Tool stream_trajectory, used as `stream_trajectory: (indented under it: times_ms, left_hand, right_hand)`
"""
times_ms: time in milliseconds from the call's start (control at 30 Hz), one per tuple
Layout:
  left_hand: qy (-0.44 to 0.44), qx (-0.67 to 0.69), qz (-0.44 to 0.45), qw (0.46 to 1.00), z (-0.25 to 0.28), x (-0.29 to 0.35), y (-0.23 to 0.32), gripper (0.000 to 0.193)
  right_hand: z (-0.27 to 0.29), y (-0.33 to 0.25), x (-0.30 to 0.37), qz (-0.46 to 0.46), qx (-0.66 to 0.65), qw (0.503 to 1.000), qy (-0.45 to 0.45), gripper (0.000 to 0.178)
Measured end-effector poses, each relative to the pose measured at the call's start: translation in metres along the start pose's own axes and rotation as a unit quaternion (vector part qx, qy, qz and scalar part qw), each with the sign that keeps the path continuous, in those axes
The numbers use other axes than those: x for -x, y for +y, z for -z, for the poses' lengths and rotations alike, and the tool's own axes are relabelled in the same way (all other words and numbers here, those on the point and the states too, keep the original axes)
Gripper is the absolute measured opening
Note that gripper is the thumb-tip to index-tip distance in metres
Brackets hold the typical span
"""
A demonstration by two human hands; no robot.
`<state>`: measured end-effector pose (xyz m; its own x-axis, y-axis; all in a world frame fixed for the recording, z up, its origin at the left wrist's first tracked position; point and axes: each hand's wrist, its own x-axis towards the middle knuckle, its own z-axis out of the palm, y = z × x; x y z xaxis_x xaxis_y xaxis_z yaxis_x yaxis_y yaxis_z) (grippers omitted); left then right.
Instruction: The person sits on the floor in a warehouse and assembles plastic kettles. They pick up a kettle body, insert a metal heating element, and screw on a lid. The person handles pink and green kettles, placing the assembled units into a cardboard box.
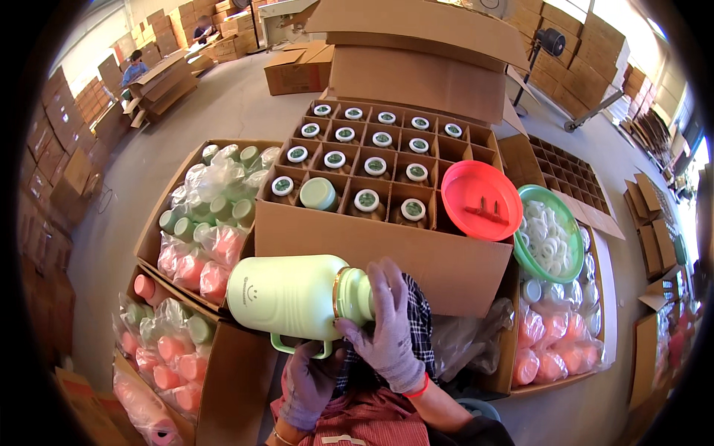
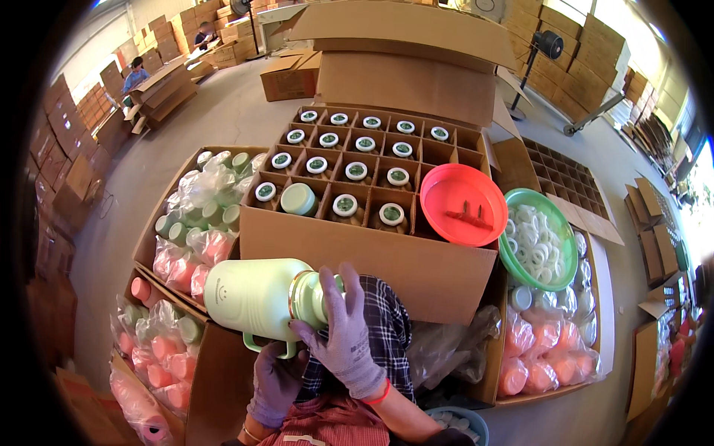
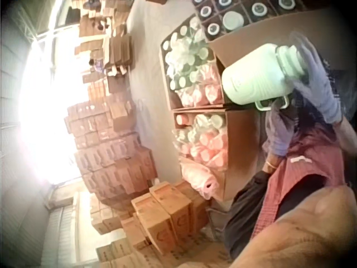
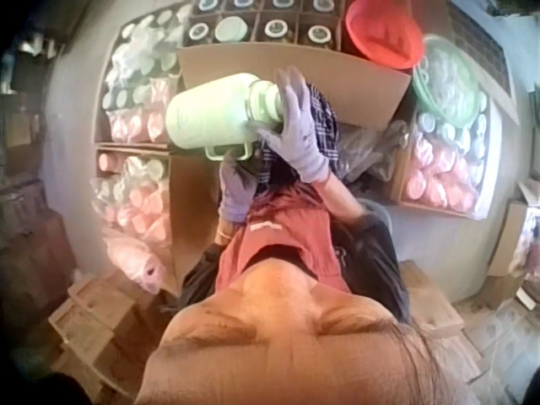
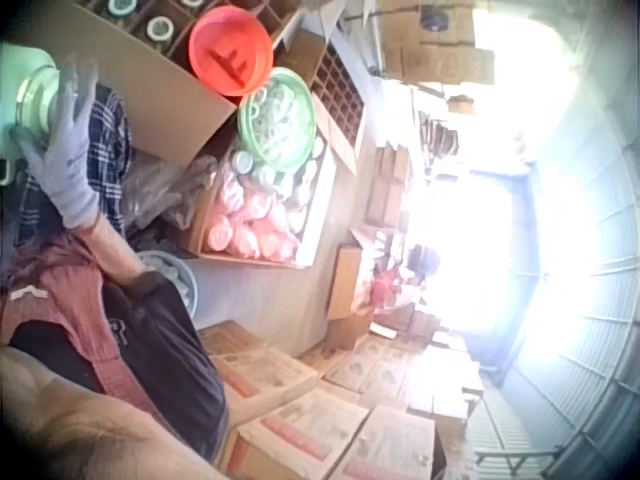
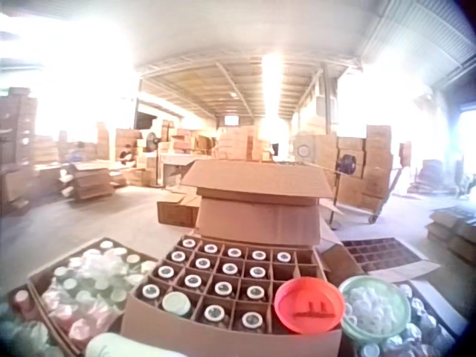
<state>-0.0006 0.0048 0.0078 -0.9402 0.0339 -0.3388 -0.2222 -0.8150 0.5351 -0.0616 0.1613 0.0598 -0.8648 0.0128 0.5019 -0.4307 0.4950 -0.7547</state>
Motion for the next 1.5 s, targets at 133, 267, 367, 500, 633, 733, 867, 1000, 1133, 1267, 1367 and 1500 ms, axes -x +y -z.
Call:
stream_trajectory:
  times_ms: [133, 267, 367, 500, 633, 733, 867, 1000, 1133, 1267, 1367, 1500]
  left_hand:
    - [0.007, 0.074, 0.037, 0.997, -0.005, -0.003, 0.0, 0.036]
    - [-0.005, 0.121, 0.041, 0.992, 0.001, -0.008, 0.003, 0.037]
    - [-0.003, 0.01, -0.03, 1.0, 0.011, -0.015, 0.014, 0.036]
    - [0.048, 0.119, -0.055, 0.99, 0.022, -0.033, 0.04, 0.034]
    - [0.003, 0.133, -0.001, 0.991, 0.028, -0.047, 0.056, 0.027]
    - [-0.001, 0.111, -0.045, 0.993, 0.035, -0.061, 0.055, 0.019]
    - [0.039, -0.105, -0.174, 0.978, 0.049, -0.093, 0.059, 0.019]
    - [0.004, -0.377, -0.321, 0.869, 0.062, -0.125, 0.073, 0.023]
    - [-0.048, 0.36, -0.057, 0.93, 0.072, -0.138, 0.082, 0.042]
    - [-0.083, 0.385, -0.027, 0.919, 0.079, -0.135, 0.083, 0.04]
    - [-0.052, 0.337, -0.063, 0.938, 0.075, -0.131, 0.079, 0.033]
    - [-0.038, -0.124, -0.185, 0.974, 0.05, -0.117, 0.072, 0.026]
  right_hand:
    - [-0.023, 0.007, -0.001, 0.032, -0.044, 0.997, 0.059, 0.055]
    - [-0.044, 0.012, -0.003, 0.011, -0.116, 0.991, 0.071, 0.04]
    - [-0.06, 0.013, -0.022, 0.018, -0.145, 0.989, 0.032, 0.043]
    - [-0.075, 0.008, -0.063, 0.08, -0.109, 0.985, -0.106, 0.053]
    - [-0.096, 0.002, -0.088, 0.16, -0.05, 0.979, -0.111, 0.04]
    - [-0.121, 0.002, -0.09, 0.136, -0.101, 0.985, -0.023, 0.024]
    - [-0.15, 0.02, -0.115, 0.105, -0.125, 0.984, -0.064, 0.029]
    - [-0.169, 0.083, -0.188, 0.122, -0.093, 0.97, -0.191, 0.045]
    - [-0.194, 0.162, -0.228, -0.025, 0.28, 0.919, -0.275, 0.065]
    - [-0.191, 0.171, -0.239, 0.062, 0.279, 0.929, -0.236, 0.069]
    - [-0.145, 0.128, -0.241, 0.072, 0.047, 0.984, -0.157, 0.074]
    - [-0.072, 0.069, -0.2, 0.359, -0.038, 0.878, -0.315, 0.08]
